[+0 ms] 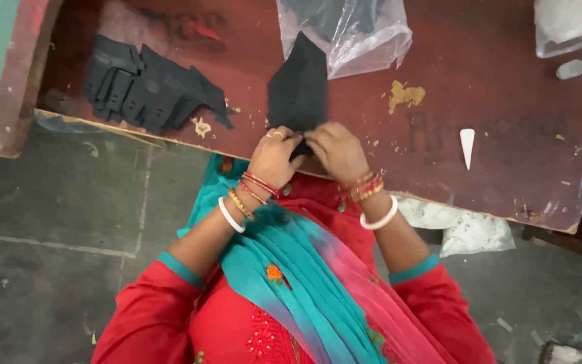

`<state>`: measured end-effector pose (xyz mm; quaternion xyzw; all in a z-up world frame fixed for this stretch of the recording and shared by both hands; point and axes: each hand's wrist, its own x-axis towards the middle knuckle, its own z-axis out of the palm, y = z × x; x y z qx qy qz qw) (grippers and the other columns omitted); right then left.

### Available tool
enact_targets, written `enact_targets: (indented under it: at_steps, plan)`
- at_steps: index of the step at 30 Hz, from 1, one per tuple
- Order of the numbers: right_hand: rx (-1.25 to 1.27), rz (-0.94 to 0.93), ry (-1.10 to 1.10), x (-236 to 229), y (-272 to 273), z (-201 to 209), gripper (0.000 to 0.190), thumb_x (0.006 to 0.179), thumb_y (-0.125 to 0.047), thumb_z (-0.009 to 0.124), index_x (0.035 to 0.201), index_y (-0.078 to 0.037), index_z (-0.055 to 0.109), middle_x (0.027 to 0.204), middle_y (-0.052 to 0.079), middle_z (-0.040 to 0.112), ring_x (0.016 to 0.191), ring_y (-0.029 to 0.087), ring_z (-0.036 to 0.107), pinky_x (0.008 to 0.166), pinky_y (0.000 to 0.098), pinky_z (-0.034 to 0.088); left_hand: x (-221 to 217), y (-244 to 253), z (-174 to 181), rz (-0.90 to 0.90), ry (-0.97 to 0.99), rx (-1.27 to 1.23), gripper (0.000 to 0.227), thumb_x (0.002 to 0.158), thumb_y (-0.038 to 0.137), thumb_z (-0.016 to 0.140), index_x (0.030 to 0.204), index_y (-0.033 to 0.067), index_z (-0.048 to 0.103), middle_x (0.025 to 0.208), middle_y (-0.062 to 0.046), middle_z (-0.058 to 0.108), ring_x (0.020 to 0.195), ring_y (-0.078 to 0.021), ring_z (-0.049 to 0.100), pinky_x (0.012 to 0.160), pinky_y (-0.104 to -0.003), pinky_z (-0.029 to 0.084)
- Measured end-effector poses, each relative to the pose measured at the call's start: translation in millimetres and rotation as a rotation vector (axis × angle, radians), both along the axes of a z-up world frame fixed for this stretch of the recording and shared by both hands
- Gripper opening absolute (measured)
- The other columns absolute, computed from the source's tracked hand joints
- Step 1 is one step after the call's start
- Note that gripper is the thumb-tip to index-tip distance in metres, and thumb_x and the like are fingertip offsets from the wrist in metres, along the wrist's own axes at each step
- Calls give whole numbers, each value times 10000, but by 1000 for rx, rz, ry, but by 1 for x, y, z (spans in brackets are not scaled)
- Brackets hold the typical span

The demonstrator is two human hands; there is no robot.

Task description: The person handles black plastic pieces on a wooden table, picking them up and manipulating them with both hands. They occasionally reach for a white bottle and a plastic bag containing more parts, then return to folding or arranging the black pieces.

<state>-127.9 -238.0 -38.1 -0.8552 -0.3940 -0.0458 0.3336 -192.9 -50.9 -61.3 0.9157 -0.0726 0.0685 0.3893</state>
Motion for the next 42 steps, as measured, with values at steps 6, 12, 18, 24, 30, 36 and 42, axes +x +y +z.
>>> enact_targets:
  at_steps: [6, 12, 18, 24, 30, 36, 42]
  plan:
    - [-18, 73, -44, -7, -5, 3, 145, 916, -70, 713, 1056, -34, 723, 1005, 136, 673, 959, 343, 649, 858, 429, 549, -1, -2, 2, 74, 23, 5, 419, 761, 149, 808, 1149, 10, 737, 1091, -175, 660, 1042, -385, 619, 923, -455, 512]
    - [57, -197, 160, -25, -36, 9, 139, 908, -104, 753, 1037, -63, 785, 1039, 126, 739, 966, 297, 718, 849, 382, 569, -6, -2, -2, 56, -37, 72, 399, 802, 212, 804, 1124, -6, 711, 1101, -192, 653, 1061, -381, 619, 945, -457, 509]
    - [115, -453, 276, -20, -85, -16, 165, 939, -122, 762, 1083, -42, 777, 1047, 128, 760, 963, 252, 736, 880, 349, 560, -22, 76, 12, 385, -212, 71, 405, 825, 237, 810, 1152, 21, 708, 1158, -185, 674, 1120, -380, 621, 1007, -470, 497]
    - [119, -408, 207, -21, -92, -24, 211, 895, -100, 777, 1096, -35, 773, 1105, 156, 741, 1021, 282, 716, 902, 353, 555, -27, 133, 73, 645, -391, 273, 674, 713, 370, 848, 1208, -58, 688, 1130, -266, 649, 1046, -436, 597, 915, -492, 467]
    - [143, -368, 311, -17, -30, 19, 194, 887, -88, 777, 1079, -59, 781, 1051, 127, 756, 964, 250, 739, 867, 336, 572, -3, 14, 9, 27, -98, 99, 450, 819, 331, 840, 1112, 11, 722, 1059, -180, 650, 1019, -388, 610, 894, -493, 484]
    - [53, -201, 104, -23, -26, 21, 121, 926, -79, 741, 1044, -75, 773, 999, 116, 735, 965, 293, 711, 849, 384, 563, 3, -12, -3, -26, -48, 56, 344, 801, 168, 778, 1094, -4, 727, 1119, -153, 655, 1045, -362, 607, 912, -450, 502]
    - [-107, -60, 3, -4, -19, -10, 143, 917, -75, 731, 1059, -58, 736, 1012, 140, 660, 991, 354, 633, 856, 443, 524, 1, -14, -2, -60, -29, 71, 376, 769, 150, 782, 1103, -15, 727, 1131, -143, 656, 1048, -352, 609, 936, -423, 508]
